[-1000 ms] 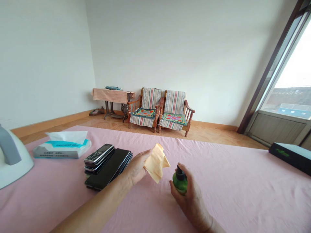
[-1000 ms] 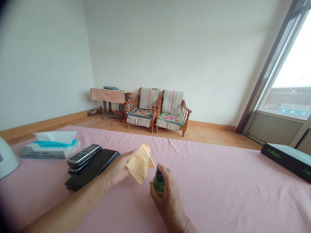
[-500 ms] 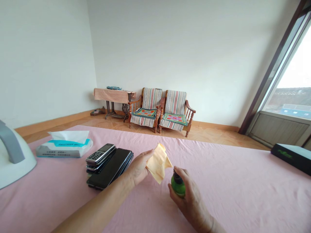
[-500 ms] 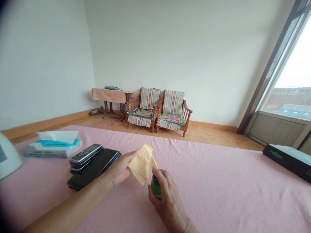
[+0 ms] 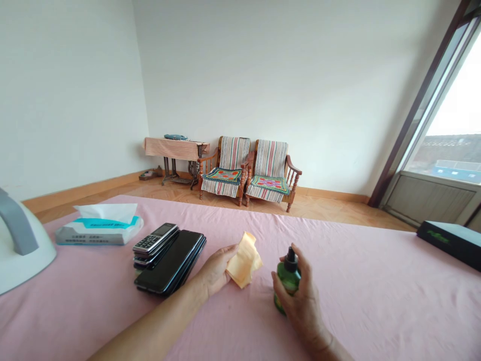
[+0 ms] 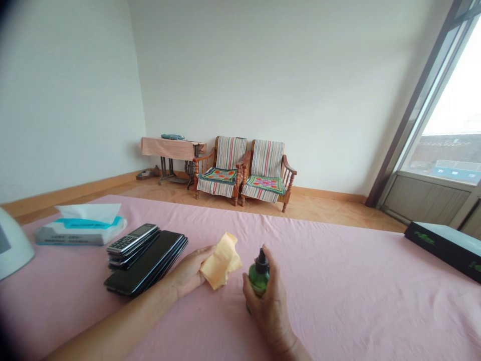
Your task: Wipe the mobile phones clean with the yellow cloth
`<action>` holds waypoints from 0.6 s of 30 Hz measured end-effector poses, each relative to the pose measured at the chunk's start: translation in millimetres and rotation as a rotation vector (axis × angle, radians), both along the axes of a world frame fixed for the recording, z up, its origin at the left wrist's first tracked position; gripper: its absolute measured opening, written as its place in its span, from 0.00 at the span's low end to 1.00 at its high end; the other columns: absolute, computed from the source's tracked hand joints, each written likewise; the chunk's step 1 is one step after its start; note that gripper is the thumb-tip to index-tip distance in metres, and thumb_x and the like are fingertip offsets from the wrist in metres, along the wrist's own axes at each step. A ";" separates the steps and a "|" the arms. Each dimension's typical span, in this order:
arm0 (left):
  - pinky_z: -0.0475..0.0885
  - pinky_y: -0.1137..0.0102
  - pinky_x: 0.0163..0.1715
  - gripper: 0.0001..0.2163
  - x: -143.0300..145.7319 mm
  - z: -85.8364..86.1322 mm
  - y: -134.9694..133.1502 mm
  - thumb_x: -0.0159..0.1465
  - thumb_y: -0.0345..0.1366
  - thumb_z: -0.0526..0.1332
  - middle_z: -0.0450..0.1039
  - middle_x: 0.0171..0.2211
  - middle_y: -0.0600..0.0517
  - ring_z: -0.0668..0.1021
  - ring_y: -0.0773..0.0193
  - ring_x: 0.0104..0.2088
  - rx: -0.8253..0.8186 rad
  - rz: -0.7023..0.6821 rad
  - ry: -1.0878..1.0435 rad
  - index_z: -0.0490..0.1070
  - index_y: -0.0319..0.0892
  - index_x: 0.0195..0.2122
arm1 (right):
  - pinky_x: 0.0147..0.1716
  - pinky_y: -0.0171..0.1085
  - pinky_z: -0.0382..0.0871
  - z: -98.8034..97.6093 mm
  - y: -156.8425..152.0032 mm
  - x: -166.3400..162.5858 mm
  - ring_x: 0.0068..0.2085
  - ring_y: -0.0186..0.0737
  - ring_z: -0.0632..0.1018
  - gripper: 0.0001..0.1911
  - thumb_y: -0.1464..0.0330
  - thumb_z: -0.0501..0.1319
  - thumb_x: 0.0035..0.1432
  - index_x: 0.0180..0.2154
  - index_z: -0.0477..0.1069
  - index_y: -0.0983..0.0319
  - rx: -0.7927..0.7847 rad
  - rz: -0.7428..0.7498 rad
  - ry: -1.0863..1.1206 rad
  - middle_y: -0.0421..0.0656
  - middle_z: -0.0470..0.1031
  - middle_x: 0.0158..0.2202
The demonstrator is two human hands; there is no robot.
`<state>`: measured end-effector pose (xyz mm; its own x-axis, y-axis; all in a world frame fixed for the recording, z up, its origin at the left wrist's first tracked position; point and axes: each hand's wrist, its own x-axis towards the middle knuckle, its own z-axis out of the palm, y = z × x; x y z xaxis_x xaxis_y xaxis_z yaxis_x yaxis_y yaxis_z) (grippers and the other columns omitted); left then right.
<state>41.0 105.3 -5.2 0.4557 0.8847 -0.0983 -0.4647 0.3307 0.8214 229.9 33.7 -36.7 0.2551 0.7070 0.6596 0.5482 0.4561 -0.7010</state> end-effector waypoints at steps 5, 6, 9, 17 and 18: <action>0.75 0.58 0.34 0.12 -1.2 -7.4 -2.5 0.65 0.37 0.58 0.77 0.39 0.38 0.80 0.51 0.35 0.015 -0.042 -0.042 0.70 0.34 0.44 | 0.44 0.49 0.70 12.0 -1.2 -0.3 0.41 0.44 0.76 0.34 0.63 0.60 0.56 0.61 0.50 0.57 -0.002 -0.033 0.041 0.47 0.72 0.42; 0.75 0.57 0.35 0.12 -1.7 -7.8 -2.7 0.65 0.37 0.58 0.77 0.40 0.37 0.80 0.50 0.37 0.020 -0.047 -0.050 0.70 0.34 0.44 | 0.44 0.49 0.70 17.2 0.4 0.7 0.41 0.44 0.76 0.34 0.62 0.60 0.56 0.61 0.49 0.57 0.002 -0.057 0.055 0.47 0.72 0.42; 0.74 0.55 0.36 0.13 -2.3 -8.5 -2.5 0.65 0.38 0.59 0.76 0.42 0.36 0.79 0.45 0.40 0.030 -0.057 -0.060 0.70 0.34 0.45 | 0.43 0.49 0.70 33.6 14.0 9.1 0.39 0.43 0.76 0.36 0.61 0.60 0.55 0.62 0.48 0.58 0.012 -0.123 0.110 0.45 0.71 0.41; 0.74 0.55 0.37 0.13 -1.2 -10.9 -1.6 0.63 0.38 0.61 0.77 0.42 0.36 0.79 0.47 0.40 0.047 -0.053 -0.056 0.72 0.34 0.43 | 0.51 0.54 0.62 38.6 88.4 40.6 0.51 0.50 0.70 0.38 0.60 0.61 0.52 0.61 0.50 0.61 0.043 -0.160 -0.020 0.53 0.65 0.53; 0.74 0.56 0.37 0.12 -1.2 -11.2 -1.5 0.62 0.38 0.62 0.77 0.41 0.37 0.80 0.48 0.39 0.050 -0.051 -0.058 0.72 0.34 0.42 | 0.52 0.54 0.60 35.6 95.4 42.1 0.54 0.51 0.68 0.38 0.60 0.61 0.51 0.61 0.50 0.62 0.048 -0.151 -0.029 0.54 0.64 0.54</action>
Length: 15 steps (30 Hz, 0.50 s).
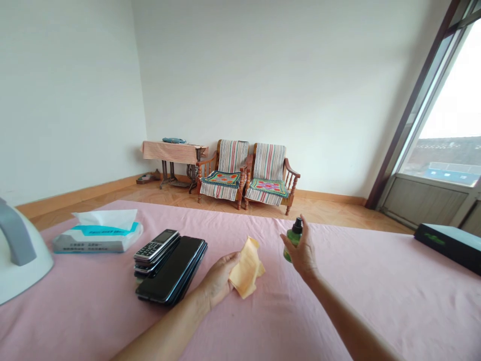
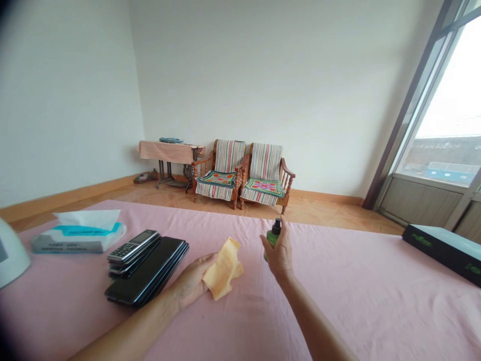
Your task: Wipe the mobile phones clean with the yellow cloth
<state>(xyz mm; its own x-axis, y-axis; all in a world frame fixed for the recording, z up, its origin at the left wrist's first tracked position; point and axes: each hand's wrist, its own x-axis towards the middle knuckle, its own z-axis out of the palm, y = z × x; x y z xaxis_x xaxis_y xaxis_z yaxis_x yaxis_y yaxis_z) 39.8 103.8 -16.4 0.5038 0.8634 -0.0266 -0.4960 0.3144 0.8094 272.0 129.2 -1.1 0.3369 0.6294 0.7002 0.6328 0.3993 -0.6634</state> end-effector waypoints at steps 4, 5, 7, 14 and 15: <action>0.73 0.59 0.41 0.12 -0.1 -0.8 1.2 0.61 0.38 0.63 0.78 0.39 0.38 0.80 0.50 0.40 0.016 0.014 -0.011 0.73 0.34 0.41 | 0.54 0.54 0.57 -14.2 15.3 4.2 0.57 0.53 0.64 0.38 0.60 0.60 0.51 0.60 0.51 0.64 -0.011 0.046 -0.010 0.55 0.62 0.56; 0.73 0.58 0.41 0.12 -0.2 -1.0 1.7 0.61 0.38 0.63 0.78 0.39 0.38 0.79 0.50 0.40 0.017 0.013 -0.012 0.73 0.33 0.41 | 0.54 0.54 0.58 -17.4 16.4 5.8 0.56 0.52 0.65 0.38 0.60 0.61 0.50 0.60 0.52 0.64 -0.020 0.059 -0.009 0.55 0.63 0.56; 0.73 0.58 0.41 0.12 -0.3 -1.5 2.5 0.61 0.38 0.63 0.78 0.40 0.38 0.79 0.49 0.40 0.018 0.010 -0.011 0.73 0.33 0.41 | 0.52 0.53 0.61 -22.9 16.9 9.4 0.53 0.51 0.69 0.37 0.60 0.60 0.51 0.60 0.53 0.64 -0.043 0.084 -0.004 0.53 0.67 0.53; 0.73 0.58 0.39 0.14 -0.5 -0.8 0.8 0.60 0.40 0.64 0.77 0.42 0.37 0.79 0.48 0.40 0.024 0.005 0.004 0.72 0.34 0.42 | 0.41 0.49 0.70 -28.4 9.5 15.6 0.40 0.46 0.76 0.36 0.58 0.62 0.50 0.58 0.56 0.62 -0.078 0.085 0.042 0.49 0.72 0.45; 0.73 0.59 0.38 0.15 -0.6 -0.3 0.0 0.60 0.40 0.64 0.77 0.42 0.37 0.79 0.48 0.40 0.025 0.005 0.008 0.72 0.34 0.43 | 0.41 0.50 0.70 -27.1 5.6 15.7 0.41 0.47 0.76 0.37 0.58 0.62 0.50 0.59 0.55 0.62 -0.062 0.059 0.058 0.50 0.71 0.46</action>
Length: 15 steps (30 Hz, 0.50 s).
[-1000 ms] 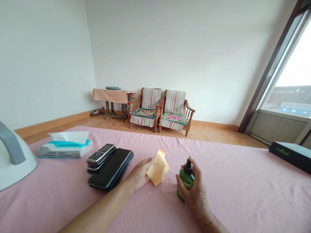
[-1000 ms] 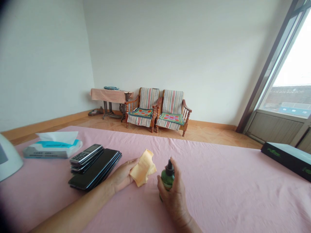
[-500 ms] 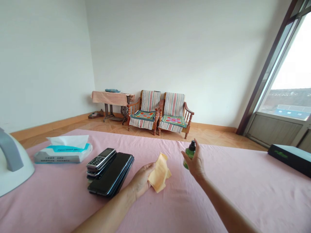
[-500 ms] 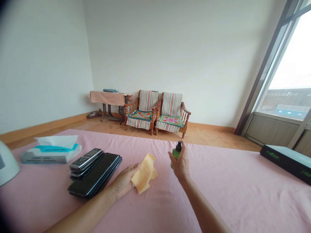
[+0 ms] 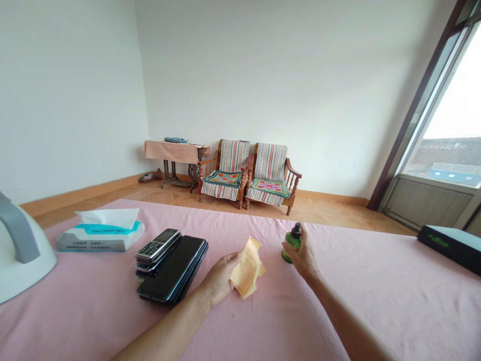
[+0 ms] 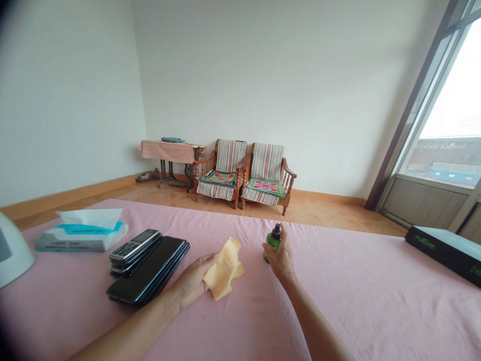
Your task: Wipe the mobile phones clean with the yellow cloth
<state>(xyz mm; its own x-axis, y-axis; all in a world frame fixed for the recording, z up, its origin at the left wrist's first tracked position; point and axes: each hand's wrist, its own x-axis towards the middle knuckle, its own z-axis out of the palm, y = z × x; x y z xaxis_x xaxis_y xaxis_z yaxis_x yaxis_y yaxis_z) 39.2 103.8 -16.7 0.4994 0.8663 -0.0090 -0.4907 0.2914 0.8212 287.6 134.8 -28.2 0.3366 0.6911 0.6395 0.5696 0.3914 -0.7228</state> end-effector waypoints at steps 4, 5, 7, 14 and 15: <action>0.74 0.59 0.37 0.16 -0.7 1.7 -1.9 0.60 0.42 0.64 0.76 0.42 0.37 0.80 0.48 0.39 0.010 -0.005 0.021 0.72 0.35 0.44 | 0.42 0.52 0.68 10.9 -29.0 -3.0 0.45 0.50 0.73 0.30 0.56 0.56 0.57 0.56 0.58 0.65 0.061 -0.142 0.063 0.53 0.70 0.46; 0.74 0.59 0.37 0.17 -0.6 2.2 -1.9 0.60 0.43 0.64 0.77 0.42 0.37 0.79 0.48 0.39 0.016 -0.007 0.026 0.72 0.35 0.44 | 0.40 0.51 0.69 14.6 -38.9 -5.9 0.42 0.49 0.74 0.26 0.56 0.54 0.59 0.54 0.61 0.65 0.057 -0.141 0.063 0.52 0.71 0.43; 0.74 0.59 0.35 0.17 0.4 3.8 -2.3 0.60 0.43 0.64 0.77 0.41 0.38 0.79 0.49 0.39 0.033 -0.013 0.038 0.72 0.35 0.43 | 0.34 0.45 0.72 22.2 -59.5 -16.1 0.34 0.45 0.76 0.19 0.57 0.52 0.61 0.45 0.69 0.64 0.014 -0.050 0.027 0.48 0.75 0.34; 0.67 0.74 0.26 0.15 4.1 28.2 -28.6 0.59 0.44 0.64 0.77 0.30 0.46 0.76 0.62 0.27 0.165 -0.108 0.171 0.75 0.35 0.35 | 0.50 0.44 0.68 34.7 -114.4 -68.5 0.51 0.45 0.73 0.18 0.61 0.57 0.60 0.51 0.70 0.57 -0.038 0.341 -0.132 0.47 0.74 0.50; 0.65 0.75 0.25 0.14 2.9 33.6 -36.1 0.59 0.44 0.65 0.76 0.28 0.47 0.75 0.64 0.25 0.189 -0.130 0.198 0.76 0.35 0.34 | 0.52 0.46 0.65 33.1 -119.1 -73.5 0.54 0.46 0.71 0.20 0.61 0.58 0.59 0.53 0.68 0.57 -0.045 0.393 -0.134 0.47 0.72 0.52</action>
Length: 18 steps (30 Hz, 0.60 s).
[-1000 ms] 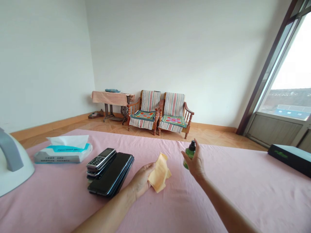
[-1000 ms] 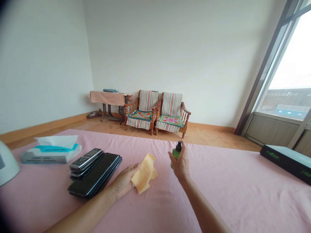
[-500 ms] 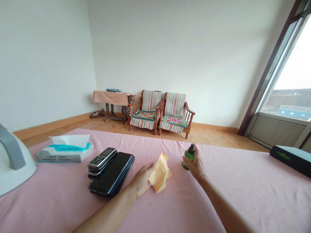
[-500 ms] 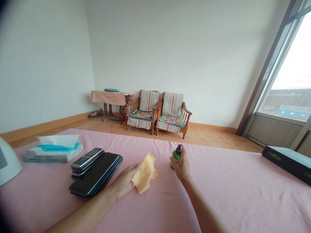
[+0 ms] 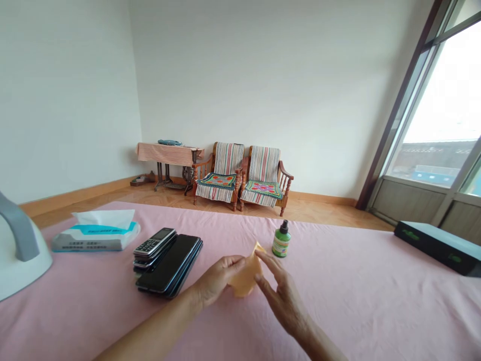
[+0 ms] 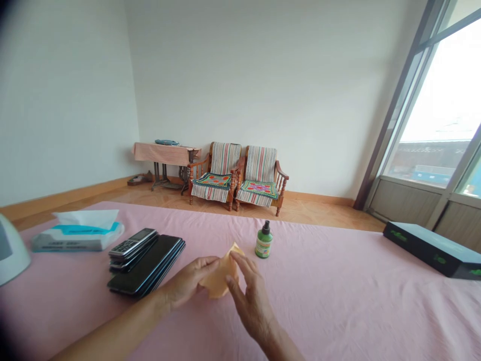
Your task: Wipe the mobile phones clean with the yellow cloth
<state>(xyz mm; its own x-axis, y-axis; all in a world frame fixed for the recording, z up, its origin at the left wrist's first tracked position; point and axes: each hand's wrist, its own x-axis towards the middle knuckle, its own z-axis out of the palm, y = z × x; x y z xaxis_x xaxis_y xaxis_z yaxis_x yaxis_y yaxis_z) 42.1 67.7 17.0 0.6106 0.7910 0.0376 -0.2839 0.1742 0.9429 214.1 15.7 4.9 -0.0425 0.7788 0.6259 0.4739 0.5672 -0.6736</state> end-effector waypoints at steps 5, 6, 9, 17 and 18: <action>0.61 0.75 0.25 0.14 -9.8 18.0 -31.7 0.60 0.44 0.63 0.75 0.27 0.50 0.72 0.66 0.25 0.114 -0.021 0.123 0.76 0.37 0.32 | 0.41 0.40 0.72 -14.9 -13.1 -14.6 0.42 0.44 0.77 0.18 0.58 0.57 0.60 0.49 0.72 0.58 -0.147 0.176 0.151 0.46 0.76 0.41; 0.60 0.76 0.24 0.14 -11.1 17.8 -34.5 0.60 0.45 0.63 0.73 0.26 0.51 0.70 0.68 0.24 0.144 0.010 0.152 0.76 0.37 0.32 | 0.36 0.38 0.73 -17.1 -14.0 -16.0 0.38 0.43 0.77 0.17 0.57 0.56 0.61 0.45 0.74 0.58 -0.180 0.181 0.192 0.45 0.77 0.37; 0.57 0.76 0.22 0.15 -12.0 9.5 -36.3 0.58 0.47 0.64 0.68 0.22 0.55 0.66 0.71 0.22 0.204 0.113 0.210 0.74 0.37 0.28 | 0.25 0.34 0.69 -18.2 -16.0 -18.0 0.28 0.39 0.75 0.21 0.52 0.54 0.60 0.36 0.76 0.61 -0.281 0.173 0.318 0.42 0.74 0.26; 0.63 0.74 0.31 0.20 -6.8 -15.5 -36.8 0.53 0.47 0.69 0.71 0.33 0.53 0.72 0.66 0.31 0.132 0.198 0.150 0.68 0.40 0.40 | 0.19 0.30 0.60 -21.2 -19.3 -23.3 0.21 0.32 0.67 0.27 0.43 0.58 0.51 0.27 0.67 0.62 -0.590 0.253 0.515 0.36 0.64 0.20; 0.63 0.74 0.31 0.19 -6.6 -15.8 -38.0 0.53 0.47 0.68 0.70 0.31 0.53 0.71 0.66 0.31 0.107 0.193 0.140 0.69 0.39 0.37 | 0.20 0.29 0.59 -23.8 -19.3 -23.6 0.22 0.32 0.67 0.26 0.44 0.58 0.50 0.26 0.66 0.62 -0.609 0.256 0.530 0.36 0.64 0.20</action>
